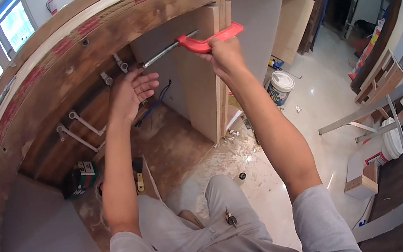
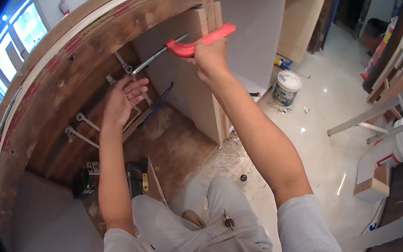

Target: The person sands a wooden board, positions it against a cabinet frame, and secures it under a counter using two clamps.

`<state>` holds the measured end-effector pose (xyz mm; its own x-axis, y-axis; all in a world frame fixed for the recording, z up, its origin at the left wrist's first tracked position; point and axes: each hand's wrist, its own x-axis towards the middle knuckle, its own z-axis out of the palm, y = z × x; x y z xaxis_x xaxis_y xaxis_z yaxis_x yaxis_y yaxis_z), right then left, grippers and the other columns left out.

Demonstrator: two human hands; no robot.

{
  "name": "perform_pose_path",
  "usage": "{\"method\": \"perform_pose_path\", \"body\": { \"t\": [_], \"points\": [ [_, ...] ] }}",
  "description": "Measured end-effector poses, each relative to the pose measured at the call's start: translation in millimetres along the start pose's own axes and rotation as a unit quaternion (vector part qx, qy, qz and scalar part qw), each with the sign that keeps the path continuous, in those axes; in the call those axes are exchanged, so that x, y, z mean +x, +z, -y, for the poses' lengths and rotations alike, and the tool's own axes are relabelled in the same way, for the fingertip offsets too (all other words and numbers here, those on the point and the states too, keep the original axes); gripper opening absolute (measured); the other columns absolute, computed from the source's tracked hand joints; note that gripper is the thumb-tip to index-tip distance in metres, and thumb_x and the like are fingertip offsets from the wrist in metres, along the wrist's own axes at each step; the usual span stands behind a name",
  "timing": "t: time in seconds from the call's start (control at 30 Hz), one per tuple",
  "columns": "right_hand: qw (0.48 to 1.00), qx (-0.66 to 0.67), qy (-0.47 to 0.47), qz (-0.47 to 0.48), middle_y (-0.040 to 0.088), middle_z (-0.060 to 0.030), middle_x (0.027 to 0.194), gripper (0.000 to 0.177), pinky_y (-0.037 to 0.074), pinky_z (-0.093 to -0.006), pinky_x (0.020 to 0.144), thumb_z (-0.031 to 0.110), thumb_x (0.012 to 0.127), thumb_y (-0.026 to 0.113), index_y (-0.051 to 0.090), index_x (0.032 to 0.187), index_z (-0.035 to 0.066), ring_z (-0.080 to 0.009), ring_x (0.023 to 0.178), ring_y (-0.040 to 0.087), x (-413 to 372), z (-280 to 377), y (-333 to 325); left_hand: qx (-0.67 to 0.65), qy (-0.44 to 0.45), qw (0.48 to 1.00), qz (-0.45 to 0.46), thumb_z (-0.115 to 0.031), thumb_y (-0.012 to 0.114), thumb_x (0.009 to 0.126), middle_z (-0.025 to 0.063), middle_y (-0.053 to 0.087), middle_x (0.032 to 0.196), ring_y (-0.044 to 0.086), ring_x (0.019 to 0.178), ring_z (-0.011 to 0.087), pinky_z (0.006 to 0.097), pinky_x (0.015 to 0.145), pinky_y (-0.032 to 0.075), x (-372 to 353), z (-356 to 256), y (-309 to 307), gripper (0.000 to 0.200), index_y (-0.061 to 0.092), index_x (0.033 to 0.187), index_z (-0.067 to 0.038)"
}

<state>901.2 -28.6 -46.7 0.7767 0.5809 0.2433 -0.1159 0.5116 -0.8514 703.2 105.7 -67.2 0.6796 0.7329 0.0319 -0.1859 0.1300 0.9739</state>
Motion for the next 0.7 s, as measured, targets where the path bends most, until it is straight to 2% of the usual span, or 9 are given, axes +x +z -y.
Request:
{"method": "perform_pose_path", "body": {
  "t": [0.07,0.17,0.27,0.37,0.47,0.57,0.67,0.7],
  "points": [
    [1.000,-0.004,-0.003,-0.004,0.051,-0.0217,0.105,0.022,0.058,-0.0449,0.074,-0.006,0.084,0.042,0.040,0.105,-0.010,-0.0338,0.089,0.063,1,-1,2,-0.122,-0.046,0.988,0.081,-0.018,0.049,0.096,0.0167,0.062,0.111,0.063,0.099,0.0196,0.0273,0.078,0.054,6,-4,-10,0.028,0.051,0.115,0.003],
    [1.000,0.008,0.006,0.002,0.050,-0.0213,0.105,0.024,0.058,-0.0468,0.073,-0.007,0.084,0.042,0.039,0.108,-0.010,-0.0344,0.090,0.063,-1,2,3,0.001,0.117,0.992,0.050,-0.008,0.052,0.092,0.0171,0.056,0.122,0.057,0.109,0.0200,0.0294,0.086,0.051,3,-6,1,0.027,0.050,0.117,0.003],
    [1.000,0.000,-0.001,-0.012,0.049,-0.0216,0.106,0.026,0.058,-0.0477,0.073,-0.008,0.084,0.041,0.038,0.110,-0.009,-0.0355,0.092,0.062,2,-1,2,0.138,0.318,0.936,0.061,0.000,0.053,0.090,0.0162,0.053,0.126,0.052,0.117,0.0234,0.0330,0.100,0.041,4,-15,12,0.032,0.047,0.121,0.003],
    [1.000,-0.017,0.002,0.010,0.050,-0.0220,0.106,0.034,0.060,-0.0426,0.065,-0.009,0.083,0.039,0.033,0.116,-0.009,-0.0317,0.081,0.064,6,-3,-2,0.161,0.341,0.925,0.040,0.004,0.052,0.087,0.0134,0.054,0.127,0.053,0.116,0.0209,0.0315,0.099,0.040,2,-17,27,0.032,0.050,0.119,0.003],
    [1.000,-0.015,0.008,0.011,0.050,-0.0229,0.107,0.034,0.060,-0.0437,0.064,-0.009,0.083,0.040,0.034,0.117,-0.009,-0.0324,0.083,0.064,6,-1,-2,0.202,0.415,0.887,0.027,0.003,0.054,0.087,0.0135,0.056,0.124,0.053,0.114,0.0181,0.0286,0.097,0.041,-3,-10,30,0.028,0.054,0.115,0.002],
    [1.000,0.006,0.020,0.000,0.048,-0.0209,0.110,0.036,0.057,-0.0505,0.078,-0.009,0.083,0.040,0.034,0.119,-0.006,-0.0369,0.096,0.061,4,0,1,0.180,0.396,0.900,0.032,-0.004,0.055,0.090,0.0129,0.060,0.118,0.059,0.102,0.0149,0.0254,0.089,0.045,-9,-5,35,0.022,0.057,0.111,0.002],
    [1.000,0.026,-0.006,-0.007,0.049,-0.0231,0.108,0.037,0.060,-0.0436,0.065,-0.009,0.082,0.041,0.033,0.119,-0.008,-0.0328,0.086,0.063,7,-5,1,0.228,0.272,0.934,-0.045,-0.011,0.054,0.092,0.0112,0.063,0.112,0.061,0.087,0.0114,0.0233,0.080,0.047,-16,-14,35,0.022,0.058,0.109,0.002],
    [1.000,0.022,-0.003,-0.007,0.049,-0.0230,0.109,0.037,0.060,-0.0437,0.065,-0.009,0.082,0.041,0.033,0.119,-0.008,-0.0329,0.086,0.063,7,-5,1,0.228,0.270,0.934,-0.046,-0.013,0.054,0.093,0.0104,0.063,0.110,0.061,0.084,0.0104,0.0235,0.077,0.047,-15,-15,34,0.023,0.058,0.110,0.002]
  ]
}}
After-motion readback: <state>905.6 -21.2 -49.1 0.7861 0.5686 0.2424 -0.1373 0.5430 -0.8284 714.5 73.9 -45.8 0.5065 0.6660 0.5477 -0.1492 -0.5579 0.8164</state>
